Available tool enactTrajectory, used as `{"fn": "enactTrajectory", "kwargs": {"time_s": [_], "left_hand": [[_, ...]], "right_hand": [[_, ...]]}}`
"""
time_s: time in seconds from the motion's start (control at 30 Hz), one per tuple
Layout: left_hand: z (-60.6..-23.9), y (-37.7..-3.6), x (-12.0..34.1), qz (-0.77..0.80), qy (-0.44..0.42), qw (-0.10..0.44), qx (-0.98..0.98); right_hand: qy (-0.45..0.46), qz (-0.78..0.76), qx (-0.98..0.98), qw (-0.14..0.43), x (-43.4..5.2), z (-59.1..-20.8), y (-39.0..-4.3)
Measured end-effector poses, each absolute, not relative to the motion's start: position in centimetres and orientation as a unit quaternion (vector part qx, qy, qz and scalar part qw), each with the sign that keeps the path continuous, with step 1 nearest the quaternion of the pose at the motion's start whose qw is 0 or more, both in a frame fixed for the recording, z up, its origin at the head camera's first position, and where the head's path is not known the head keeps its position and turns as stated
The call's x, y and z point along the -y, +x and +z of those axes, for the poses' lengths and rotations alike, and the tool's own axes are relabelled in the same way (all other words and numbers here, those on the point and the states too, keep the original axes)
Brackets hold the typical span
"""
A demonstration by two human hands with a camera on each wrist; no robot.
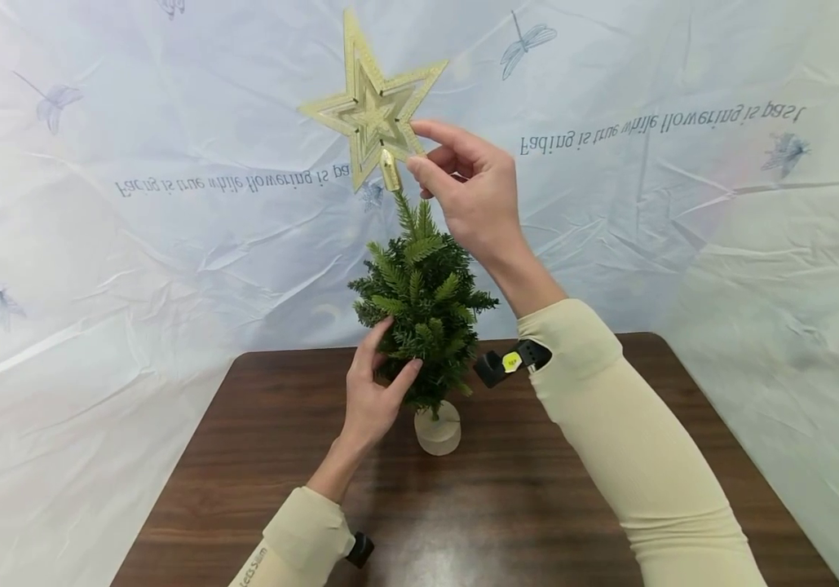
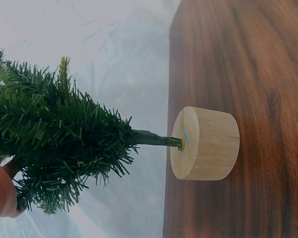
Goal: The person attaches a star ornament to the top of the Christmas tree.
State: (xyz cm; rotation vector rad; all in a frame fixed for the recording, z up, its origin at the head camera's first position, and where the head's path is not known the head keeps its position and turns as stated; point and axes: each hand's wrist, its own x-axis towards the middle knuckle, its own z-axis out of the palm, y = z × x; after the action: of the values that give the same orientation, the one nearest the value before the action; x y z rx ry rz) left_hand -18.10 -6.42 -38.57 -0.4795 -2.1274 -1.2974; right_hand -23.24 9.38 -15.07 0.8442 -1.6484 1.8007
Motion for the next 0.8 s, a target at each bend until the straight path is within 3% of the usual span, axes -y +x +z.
{"fn": "enactTrajectory", "kwargs": {"time_s": [0.8], "left_hand": [[-38.5, -17.7, 6.4, -0.489, -0.175, 0.294, 0.802]], "right_hand": [[0.308, 0.687, 0.605, 0.260, -10.5, -17.0, -23.4]]}}
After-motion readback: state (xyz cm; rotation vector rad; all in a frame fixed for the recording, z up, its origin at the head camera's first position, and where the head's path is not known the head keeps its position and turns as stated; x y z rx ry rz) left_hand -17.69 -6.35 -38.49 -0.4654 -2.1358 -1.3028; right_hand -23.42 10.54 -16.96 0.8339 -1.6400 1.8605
